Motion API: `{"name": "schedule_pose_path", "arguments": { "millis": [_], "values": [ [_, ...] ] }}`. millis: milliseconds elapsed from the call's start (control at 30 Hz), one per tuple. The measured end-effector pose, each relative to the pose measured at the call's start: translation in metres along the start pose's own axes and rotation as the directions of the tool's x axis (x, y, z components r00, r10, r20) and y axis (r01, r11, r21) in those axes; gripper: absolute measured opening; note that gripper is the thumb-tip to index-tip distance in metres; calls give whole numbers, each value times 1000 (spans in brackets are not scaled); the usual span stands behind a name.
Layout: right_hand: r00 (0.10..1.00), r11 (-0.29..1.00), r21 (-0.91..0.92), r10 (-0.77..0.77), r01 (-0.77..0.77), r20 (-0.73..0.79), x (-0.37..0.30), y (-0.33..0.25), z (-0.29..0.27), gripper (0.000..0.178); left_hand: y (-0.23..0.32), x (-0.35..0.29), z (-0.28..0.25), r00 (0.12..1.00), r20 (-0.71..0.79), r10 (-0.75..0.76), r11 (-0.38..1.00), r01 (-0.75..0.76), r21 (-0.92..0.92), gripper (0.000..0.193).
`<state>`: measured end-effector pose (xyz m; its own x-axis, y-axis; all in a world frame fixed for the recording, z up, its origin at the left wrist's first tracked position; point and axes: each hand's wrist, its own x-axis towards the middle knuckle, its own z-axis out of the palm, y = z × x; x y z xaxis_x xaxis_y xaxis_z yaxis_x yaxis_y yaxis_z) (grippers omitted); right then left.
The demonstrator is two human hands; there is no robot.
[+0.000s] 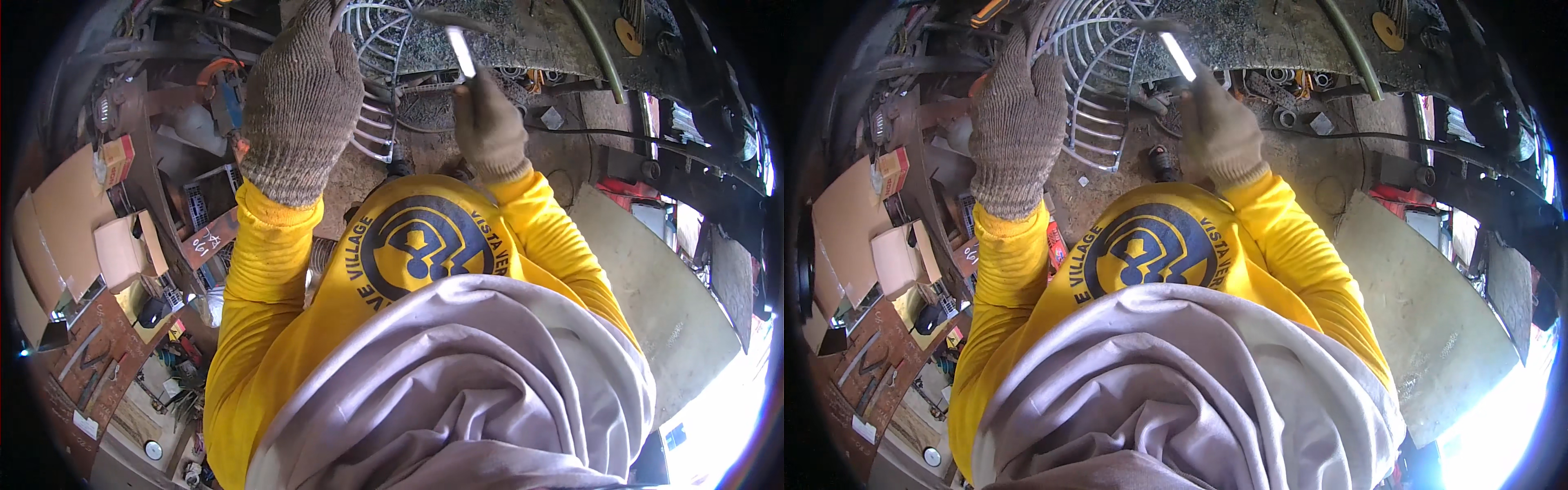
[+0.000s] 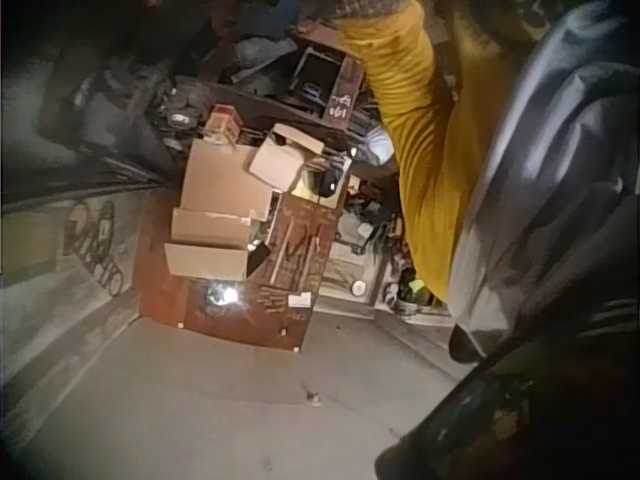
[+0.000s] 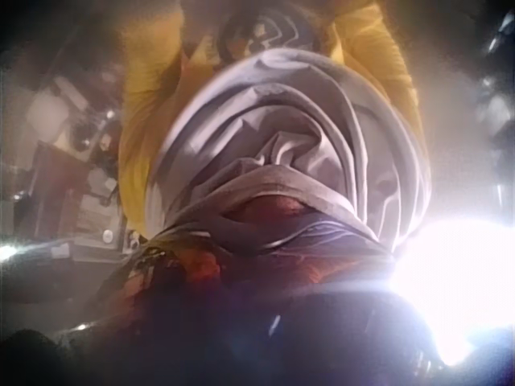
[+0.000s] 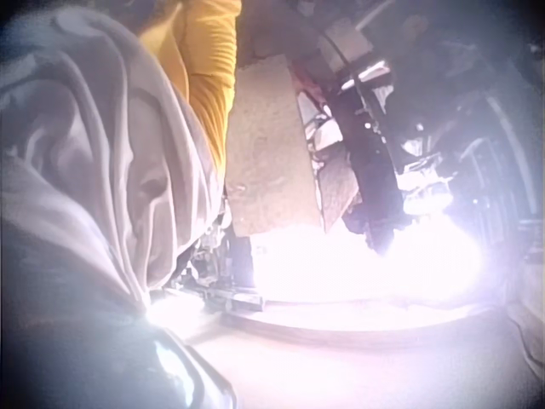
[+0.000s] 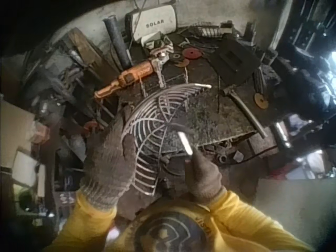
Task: The person welds joints on a curved metal wire cage using a handheld welding tool and then scrapes the surface of the cage with a metal rod.
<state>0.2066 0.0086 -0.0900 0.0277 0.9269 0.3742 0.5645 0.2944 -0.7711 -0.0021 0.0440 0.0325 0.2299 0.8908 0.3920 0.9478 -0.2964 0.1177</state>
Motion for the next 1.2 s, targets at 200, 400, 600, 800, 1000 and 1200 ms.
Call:
{"name": "schedule_pose_path", "arguments": {
  "millis": [200, 400, 600, 800, 1000, 1200],
  "values": [
    [989, 989, -90, 127, -120, 70, 2, -12, -9, 40, -2, 13, 3, 1000, 8, 20, 1000, -20, -12, 42],
    [936, 945, -251, 269, -210, 229, 2, -2, -2, 44, 10, 14, -1, 998, 46, -50, 998, 51, -29, 40],
    [953, 965, -141, 243, -219, 182, 5, 9, 1, 42, -3, 13, 5, 996, 50, -68, 994, 72, -86, 42],
    [953, 950, 77, 301, -301, 21, -10, 20, -16, 35, -28, 2, 3, 996, -9, -94, 987, 92, -133, 41],
    [932, 929, 76, 359, -362, 56, -34, 33, -32, 35, -62, -30, 12, 978, -152, -143, 964, 103, -244, 72],
    [913, 916, 56, 389, -398, 123, -34, 33, -33, 40, -60, -32, -7, 1000, -26, -6, 959, -1, -283, 72]
  ]
}}
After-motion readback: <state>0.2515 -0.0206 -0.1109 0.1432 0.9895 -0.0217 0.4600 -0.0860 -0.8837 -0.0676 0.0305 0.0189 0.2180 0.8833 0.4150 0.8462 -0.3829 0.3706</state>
